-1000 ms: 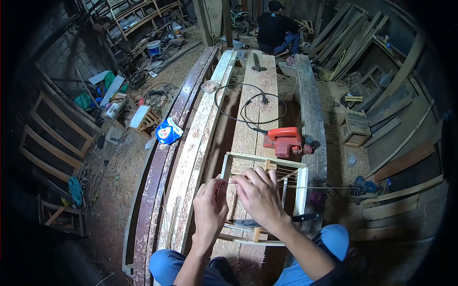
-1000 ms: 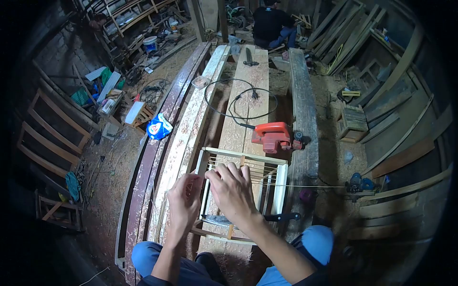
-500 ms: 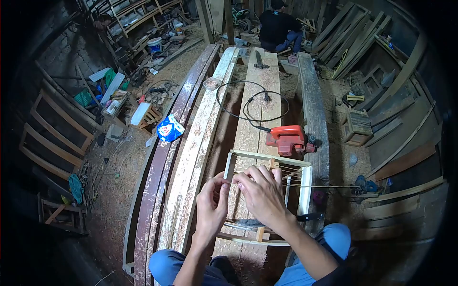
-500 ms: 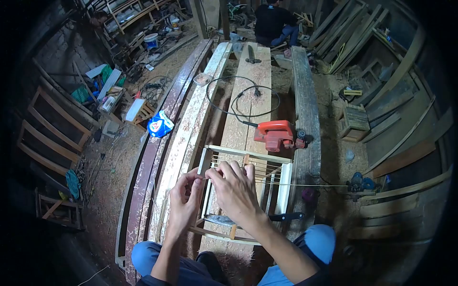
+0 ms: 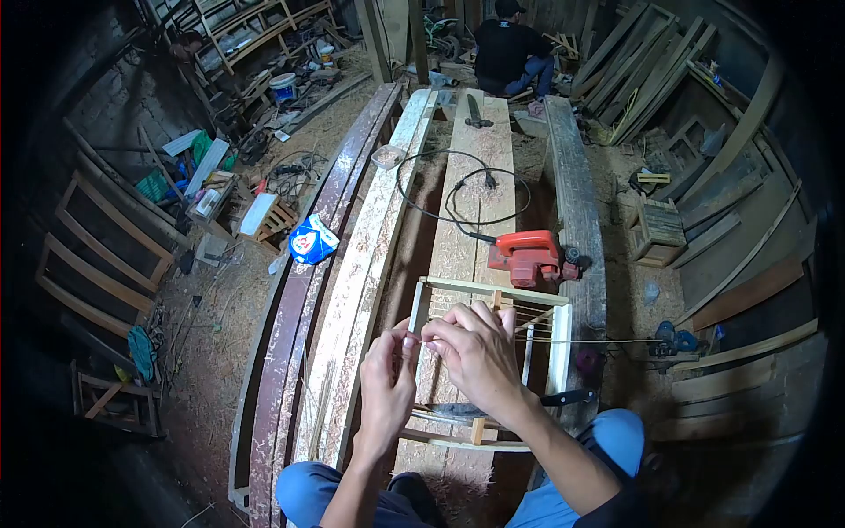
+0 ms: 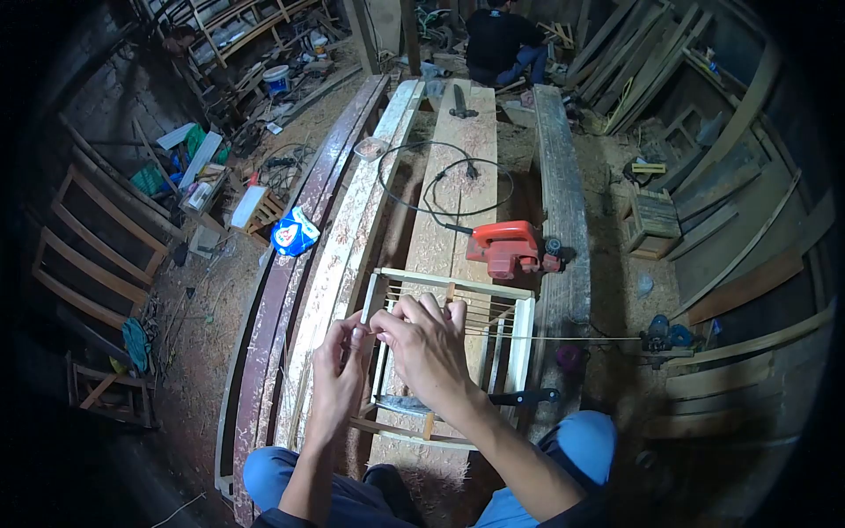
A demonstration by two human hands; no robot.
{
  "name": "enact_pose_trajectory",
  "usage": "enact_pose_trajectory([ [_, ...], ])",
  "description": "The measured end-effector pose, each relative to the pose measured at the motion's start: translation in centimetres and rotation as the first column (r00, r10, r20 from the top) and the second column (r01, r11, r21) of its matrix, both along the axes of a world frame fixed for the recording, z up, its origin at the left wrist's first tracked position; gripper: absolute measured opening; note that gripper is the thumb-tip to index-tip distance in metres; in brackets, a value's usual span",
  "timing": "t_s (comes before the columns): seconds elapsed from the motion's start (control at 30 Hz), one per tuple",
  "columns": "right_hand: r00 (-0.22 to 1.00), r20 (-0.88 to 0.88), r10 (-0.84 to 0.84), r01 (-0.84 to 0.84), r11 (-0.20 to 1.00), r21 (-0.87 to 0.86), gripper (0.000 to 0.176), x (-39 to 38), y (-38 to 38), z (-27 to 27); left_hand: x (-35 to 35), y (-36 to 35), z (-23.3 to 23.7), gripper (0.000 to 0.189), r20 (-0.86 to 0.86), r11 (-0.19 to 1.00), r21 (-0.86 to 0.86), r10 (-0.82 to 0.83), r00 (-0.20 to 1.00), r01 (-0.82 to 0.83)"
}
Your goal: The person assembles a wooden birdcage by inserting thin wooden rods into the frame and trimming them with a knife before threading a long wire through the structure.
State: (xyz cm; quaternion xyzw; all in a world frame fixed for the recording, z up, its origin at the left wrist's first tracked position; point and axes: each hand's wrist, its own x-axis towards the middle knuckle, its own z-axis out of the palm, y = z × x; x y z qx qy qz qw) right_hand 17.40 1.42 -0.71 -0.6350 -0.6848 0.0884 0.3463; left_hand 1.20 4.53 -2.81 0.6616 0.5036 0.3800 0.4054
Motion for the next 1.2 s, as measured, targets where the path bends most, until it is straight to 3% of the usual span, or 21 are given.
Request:
enact_pose_trajectory([
  [0.13,1.000,0.008,-0.003,0.003,1.000,0.018,0.007,0.0,0.1,-0.2,0.1,-0.6,1.2,0.021,-0.056,0.998,0.053,-0.013,0.998,0.016],
  [0.2,1.000,-0.002,0.002,-0.002,0.999,0.050,0.003,-0.2,0.2,-0.3,0.4,-0.6,2.2,0.017,-0.190,1.000,-0.021,0.011,0.982,-0.016],
  [0.3,0.999,-0.019,-0.034,0.036,0.995,0.091,0.003,-0.4,0.2,-0.2,0.3,-0.3,0.4,0.015,-0.092,0.992,0.129,0.000,0.996,0.012],
  [0.37,0.999,0.004,-0.044,0.044,0.999,0.028,0.012,-0.4,0.1,-0.1,0.1,-0.3,0.4,0.014,-0.113,0.994,0.108,-0.003,0.994,0.015],
  [0.43,0.999,-0.006,-0.045,0.045,0.998,0.034,0.011,-0.4,0.2,-0.2,-0.1,-0.3,0.3,0.013,-0.137,0.996,0.085,-0.006,0.991,0.018],
  [0.53,0.998,-0.019,-0.052,0.053,0.998,0.039,0.009,-0.4,0.2,-0.2,-0.1,-0.4,-0.1,0.013,-0.037,0.997,0.076,-0.006,0.999,0.009],
  [0.7,0.999,-0.008,-0.037,0.038,0.999,0.032,0.010,-0.2,0.2,-0.2,0.1,-0.3,0.0,0.015,-0.106,0.978,0.207,0.014,0.994,0.008],
  [0.8,1.000,-0.024,-0.016,0.017,0.998,0.063,0.009,-0.2,0.2,-0.2,0.2,-0.3,0.3,0.018,-0.030,0.981,0.196,0.017,0.999,-0.011],
  [0.93,0.999,-0.035,0.000,0.002,0.998,0.067,0.009,-0.2,0.2,-0.4,0.0,-0.4,0.5,0.018,-0.094,0.993,0.115,0.016,0.995,-0.005],
  [1.2,1.000,-0.027,-0.013,0.014,0.998,0.056,0.011,-0.3,0.2,-0.1,0.1,-0.5,0.5,0.015,-0.056,0.982,0.185,0.040,0.998,-0.029],
])
